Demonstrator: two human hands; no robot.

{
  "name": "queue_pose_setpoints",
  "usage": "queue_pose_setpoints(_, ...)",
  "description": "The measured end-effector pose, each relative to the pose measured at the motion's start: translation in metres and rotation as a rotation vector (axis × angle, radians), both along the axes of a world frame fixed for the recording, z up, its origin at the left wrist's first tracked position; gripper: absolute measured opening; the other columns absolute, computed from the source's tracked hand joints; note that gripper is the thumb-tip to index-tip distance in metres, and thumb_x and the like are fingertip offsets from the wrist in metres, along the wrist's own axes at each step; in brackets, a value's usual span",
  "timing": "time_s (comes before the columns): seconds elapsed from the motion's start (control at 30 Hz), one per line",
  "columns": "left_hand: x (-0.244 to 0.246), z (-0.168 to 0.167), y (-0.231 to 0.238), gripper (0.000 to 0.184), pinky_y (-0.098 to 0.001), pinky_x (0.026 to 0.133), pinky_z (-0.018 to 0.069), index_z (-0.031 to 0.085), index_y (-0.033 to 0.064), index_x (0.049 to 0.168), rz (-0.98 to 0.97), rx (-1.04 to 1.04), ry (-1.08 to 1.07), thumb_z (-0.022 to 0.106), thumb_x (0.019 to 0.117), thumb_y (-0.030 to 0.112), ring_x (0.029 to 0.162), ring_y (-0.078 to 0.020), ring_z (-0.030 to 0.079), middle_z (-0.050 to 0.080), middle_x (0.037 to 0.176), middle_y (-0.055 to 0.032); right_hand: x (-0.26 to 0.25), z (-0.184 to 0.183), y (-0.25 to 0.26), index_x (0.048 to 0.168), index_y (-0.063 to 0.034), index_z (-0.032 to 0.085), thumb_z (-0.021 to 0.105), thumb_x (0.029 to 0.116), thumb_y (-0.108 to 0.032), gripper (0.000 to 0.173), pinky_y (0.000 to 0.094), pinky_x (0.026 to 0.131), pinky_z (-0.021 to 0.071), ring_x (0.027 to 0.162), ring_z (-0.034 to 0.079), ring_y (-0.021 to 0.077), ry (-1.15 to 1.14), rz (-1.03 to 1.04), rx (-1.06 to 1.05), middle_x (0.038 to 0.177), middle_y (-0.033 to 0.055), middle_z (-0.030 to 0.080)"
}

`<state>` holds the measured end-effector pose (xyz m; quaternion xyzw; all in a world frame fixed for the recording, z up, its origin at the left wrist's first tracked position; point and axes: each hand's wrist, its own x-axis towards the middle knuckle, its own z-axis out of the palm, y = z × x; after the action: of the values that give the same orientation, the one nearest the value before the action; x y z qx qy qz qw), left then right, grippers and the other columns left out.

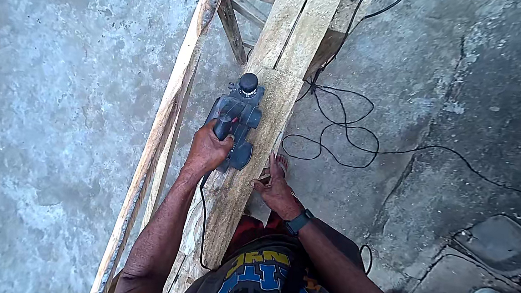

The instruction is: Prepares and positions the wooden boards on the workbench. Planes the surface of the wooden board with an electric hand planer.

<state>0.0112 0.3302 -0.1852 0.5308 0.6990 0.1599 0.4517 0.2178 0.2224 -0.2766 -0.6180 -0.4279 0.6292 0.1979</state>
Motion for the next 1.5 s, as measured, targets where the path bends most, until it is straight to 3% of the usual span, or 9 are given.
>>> queue_pose_setpoints(0.17, 0.007, 0.002, 0.016, 0.025, -0.0412, 0.055, 0.0547, 0.066, 0.0121, 0.115, -0.021, 0.03, 0.0, 0.068, 0.0914, 0.022, 0.062, -0.018, 0.064, 0.068, 0.08, -0.0065, -0.001, 0.001, -0.001, 0.165, -0.0056, 0.001, 0.075, 0.0908, -0.012, 0.104, 0.0296, 0.078, 0.0626, 0.084, 0.071, 0.015, -0.027, 0.014, 0.004, 0.122, 0.0156, 0.061)
queue_pose_setpoints(0.27, 0.011, -0.002, 0.029, 0.027, -0.0404, 0.05, 0.054, 0.065, 0.0136, 0.115, -0.003, 0.029, -0.043, 0.066, 0.0902, 0.024, 0.057, -0.0193, 0.063, 0.067, 0.077, -0.0069, -0.001, 0.001, -0.001, 0.164, -0.0052, 0.001, 0.075, 0.0907, -0.012, 0.105, 0.03, 0.079, 0.0632, 0.085, 0.071, 0.0154, -0.015, 0.005, -0.006, 0.124, 0.0167, 0.059)
queue_pose_setpoints(0.43, 0.02, -0.007, 0.061, 0.024, -0.0406, 0.059, 0.0559, 0.066, 0.0117, 0.109, -0.011, 0.047, -0.034, 0.067, 0.0878, 0.023, 0.064, -0.0164, 0.064, 0.066, 0.079, -0.0041, -0.001, 0.0, 0.0, 0.164, -0.0045, 0.001, 0.076, 0.0901, -0.013, 0.106, 0.0292, 0.078, 0.0634, 0.084, 0.071, 0.0141, -0.013, 0.0, 0.003, 0.122, 0.016, 0.06)
queue_pose_setpoints(0.8, 0.017, -0.004, 0.118, 0.02, -0.036, 0.05, 0.0551, 0.062, 0.0069, 0.105, 0.063, 0.12, -0.143, 0.066, 0.0892, 0.019, 0.051, -0.0161, 0.06, 0.063, 0.071, -0.005, -0.001, -0.001, 0.001, 0.164, -0.0038, 0.001, 0.074, 0.0896, -0.012, 0.105, 0.0317, 0.079, 0.0624, 0.087, 0.071, 0.0174, -0.055, 0.032, 0.062, 0.13, 0.0199, 0.059)
queue_pose_setpoints(0.93, -0.015, 0.008, 0.089, 0.021, -0.0346, 0.048, 0.0546, 0.062, 0.0058, 0.107, 0.126, 0.127, -0.144, 0.067, 0.0896, 0.017, 0.05, -0.0164, 0.059, 0.063, 0.071, -0.0058, -0.001, 0.0, 0.001, 0.165, -0.0048, 0.001, 0.075, 0.0895, -0.014, 0.106, 0.033, 0.078, 0.0622, 0.083, 0.07, 0.0177, -0.081, 0.043, 0.045, 0.122, 0.0174, 0.061)
queue_pose_setpoints(1.13, -0.06, 0.017, 0.009, 0.022, -0.0362, 0.049, 0.0545, 0.065, 0.0078, 0.108, 0.123, 0.119, -0.13, 0.066, 0.0891, 0.018, 0.051, -0.0177, 0.06, 0.065, 0.072, -0.0064, -0.004, -0.001, 0.002, 0.165, -0.0058, 0.001, 0.074, 0.09, -0.014, 0.105, 0.0353, 0.079, 0.0625, 0.084, 0.071, 0.0192, -0.114, 0.051, 0.027, 0.117, 0.0162, 0.062)
queue_pose_setpoints(1.3, -0.058, 0.016, -0.048, 0.023, -0.0393, 0.053, 0.0557, 0.065, 0.0099, 0.113, 0.069, 0.053, -0.055, 0.069, 0.0918, 0.018, 0.056, -0.0181, 0.062, 0.067, 0.077, -0.0069, -0.003, -0.008, -0.001, 0.166, -0.0122, 0.001, 0.075, 0.09, -0.019, 0.106, 0.0376, 0.081, 0.0627, 0.084, 0.072, 0.0196, -0.114, 0.043, -0.006, 0.118, 0.014, 0.066)
queue_pose_setpoints(1.5, -0.048, 0.0, -0.073, 0.028, -0.041, 0.061, 0.0567, 0.066, 0.0104, 0.115, 0.026, -0.011, -0.015, 0.07, 0.0888, 0.021, 0.062, -0.017, 0.064, 0.067, 0.08, -0.0056, -0.004, -0.009, -0.001, 0.166, -0.0135, 0.002, 0.076, 0.0901, -0.018, 0.106, 0.0364, 0.08, 0.0626, 0.082, 0.071, 0.0187, -0.106, 0.027, -0.008, 0.117, 0.013, 0.066)
